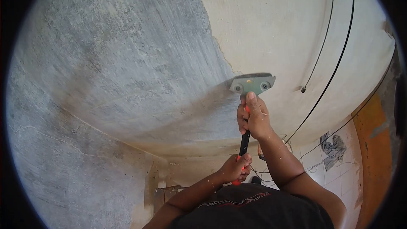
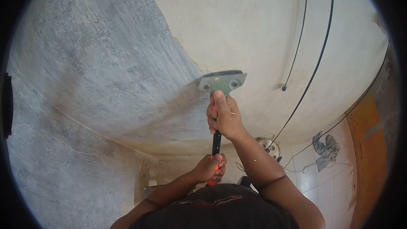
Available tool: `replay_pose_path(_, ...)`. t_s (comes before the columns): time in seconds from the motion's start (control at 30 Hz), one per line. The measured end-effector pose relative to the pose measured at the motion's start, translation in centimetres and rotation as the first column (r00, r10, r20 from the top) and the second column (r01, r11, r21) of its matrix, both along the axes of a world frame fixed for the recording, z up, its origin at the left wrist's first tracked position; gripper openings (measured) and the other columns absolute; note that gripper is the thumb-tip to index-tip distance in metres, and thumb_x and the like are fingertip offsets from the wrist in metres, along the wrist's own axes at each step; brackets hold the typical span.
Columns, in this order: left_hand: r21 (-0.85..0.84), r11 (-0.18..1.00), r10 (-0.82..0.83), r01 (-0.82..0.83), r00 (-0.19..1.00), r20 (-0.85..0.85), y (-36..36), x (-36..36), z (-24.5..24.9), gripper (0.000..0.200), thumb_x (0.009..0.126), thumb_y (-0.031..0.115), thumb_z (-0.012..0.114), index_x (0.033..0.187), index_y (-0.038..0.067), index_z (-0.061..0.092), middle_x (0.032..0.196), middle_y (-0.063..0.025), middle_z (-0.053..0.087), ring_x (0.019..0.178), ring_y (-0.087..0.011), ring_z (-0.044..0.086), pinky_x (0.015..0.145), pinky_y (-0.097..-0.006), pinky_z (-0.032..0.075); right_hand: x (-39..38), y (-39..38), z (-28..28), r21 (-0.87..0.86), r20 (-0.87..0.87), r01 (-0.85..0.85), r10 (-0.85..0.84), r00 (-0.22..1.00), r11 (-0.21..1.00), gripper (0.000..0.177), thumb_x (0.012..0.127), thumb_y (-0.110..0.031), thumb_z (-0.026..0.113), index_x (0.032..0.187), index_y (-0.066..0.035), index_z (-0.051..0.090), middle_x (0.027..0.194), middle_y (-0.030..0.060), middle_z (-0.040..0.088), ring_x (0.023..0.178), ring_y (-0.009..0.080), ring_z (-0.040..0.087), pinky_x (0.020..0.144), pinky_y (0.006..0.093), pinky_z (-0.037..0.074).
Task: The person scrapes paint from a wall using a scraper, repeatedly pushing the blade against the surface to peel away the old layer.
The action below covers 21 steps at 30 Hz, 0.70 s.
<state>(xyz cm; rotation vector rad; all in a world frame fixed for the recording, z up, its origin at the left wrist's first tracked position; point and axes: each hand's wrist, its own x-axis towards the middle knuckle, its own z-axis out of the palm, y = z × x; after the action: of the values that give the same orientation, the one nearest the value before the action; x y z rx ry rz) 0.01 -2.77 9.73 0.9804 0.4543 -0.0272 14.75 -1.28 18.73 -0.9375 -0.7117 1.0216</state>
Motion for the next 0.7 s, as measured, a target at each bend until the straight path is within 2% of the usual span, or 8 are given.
replay_pose_path(0.17, -0.069, 0.998, 0.000, -0.005, 0.997, -0.073, -0.8, -1.2, -2.5, 0.051, 0.085, 0.062, 0.035, 0.073, 0.012, 0.035, 0.052, 0.0000, 0.034, 0.041, -0.0093, 0.032, 0.040, -0.0239, 0.030, -0.6, -0.4, -3.6, -0.081, -0.040, 0.017, -0.021, 0.999, 0.997, 0.044, 0.091, -0.051, 0.034, 0.086, -0.008, 0.038, 0.051, -0.0020, 0.032, 0.033, 0.0075, 0.033, 0.030, 0.0237, 0.035)
replay_pose_path(0.27, -0.005, 0.999, 0.051, -0.051, 0.998, -0.040, 0.3, -0.3, 0.3, 0.054, 0.083, 0.065, 0.036, 0.073, 0.012, 0.034, 0.052, 0.0000, 0.034, 0.041, -0.0090, 0.031, 0.040, -0.0239, 0.030, -0.4, 0.3, 0.1, 0.039, 0.013, -0.014, 0.014, 1.000, 0.999, 0.044, 0.091, -0.051, 0.035, 0.085, -0.008, 0.038, 0.051, -0.0019, 0.032, 0.033, 0.0075, 0.032, 0.030, 0.0240, 0.035)
replay_pose_path(0.3, 0.008, 1.000, -0.013, 0.013, 0.999, 0.042, 0.8, 0.1, 1.3, 0.056, 0.080, 0.067, 0.038, 0.072, 0.012, 0.034, 0.052, -0.0001, 0.034, 0.040, -0.0090, 0.031, 0.040, -0.0238, 0.030, -0.3, 0.4, 1.9, 0.009, 0.035, -0.014, 0.013, 0.999, 1.000, 0.043, 0.091, -0.051, 0.035, 0.084, -0.009, 0.038, 0.052, -0.0018, 0.032, 0.034, 0.0076, 0.033, 0.031, 0.0241, 0.035)
replay_pose_path(0.43, 0.018, 1.000, -0.004, 0.003, 0.999, 0.041, 0.3, 0.6, 0.7, 0.057, 0.080, 0.068, 0.037, 0.072, 0.011, 0.034, 0.051, -0.0003, 0.033, 0.040, -0.0089, 0.031, 0.040, -0.0236, 0.030, 0.1, 0.1, 1.0, 0.010, 0.085, 0.004, -0.005, 0.996, 1.000, 0.043, 0.091, -0.051, 0.035, 0.083, -0.009, 0.038, 0.052, -0.0018, 0.032, 0.034, 0.0075, 0.033, 0.031, 0.0240, 0.035)
replay_pose_path(0.5, -0.062, 0.998, -0.014, 0.017, 0.999, 0.036, -0.4, -0.1, -0.7, 0.057, 0.080, 0.068, 0.036, 0.072, 0.012, 0.034, 0.051, -0.0001, 0.032, 0.040, -0.0088, 0.030, 0.040, -0.0237, 0.029, 0.0, -0.4, -0.7, -0.022, 0.032, -0.011, 0.012, 0.999, 1.000, 0.042, 0.091, -0.050, 0.034, 0.083, -0.009, 0.037, 0.052, -0.0020, 0.031, 0.034, 0.0074, 0.033, 0.031, 0.0239, 0.035)
replay_pose_path(0.57, -0.044, 0.999, -0.020, 0.020, 1.000, 0.005, -1.0, -0.6, -2.5, 0.057, 0.080, 0.068, 0.036, 0.073, 0.012, 0.034, 0.051, 0.0001, 0.032, 0.040, -0.0087, 0.030, 0.040, -0.0237, 0.029, -0.2, -0.8, -2.8, -0.060, 0.009, 0.000, 0.000, 1.000, 0.998, 0.042, 0.091, -0.050, 0.034, 0.083, -0.009, 0.037, 0.052, -0.0020, 0.031, 0.034, 0.0074, 0.033, 0.031, 0.0241, 0.035)
replay_pose_path(0.67, -0.041, 0.999, -0.010, 0.008, 0.999, -0.048, -0.4, -0.6, -1.5, 0.057, 0.081, 0.068, 0.034, 0.073, 0.012, 0.035, 0.051, 0.0001, 0.033, 0.040, -0.0087, 0.031, 0.039, -0.0236, 0.029, -0.4, -0.2, -2.2, -0.104, 0.021, 0.012, -0.010, 1.000, 0.994, 0.042, 0.091, -0.050, 0.036, 0.082, -0.009, 0.037, 0.052, -0.0020, 0.032, 0.033, 0.0074, 0.033, 0.031, 0.0246, 0.035)
replay_pose_path(0.7, 0.026, 1.000, 0.017, -0.017, 1.000, -0.020, 0.3, -0.3, -0.1, 0.057, 0.081, 0.068, 0.033, 0.073, 0.012, 0.035, 0.050, -0.0001, 0.033, 0.040, -0.0086, 0.031, 0.039, -0.0236, 0.029, -0.4, 0.3, -0.4, -0.043, 0.063, 0.011, -0.008, 0.998, 0.999, 0.043, 0.090, -0.050, 0.036, 0.082, -0.008, 0.037, 0.052, -0.0020, 0.032, 0.033, 0.0074, 0.033, 0.031, 0.0245, 0.035)
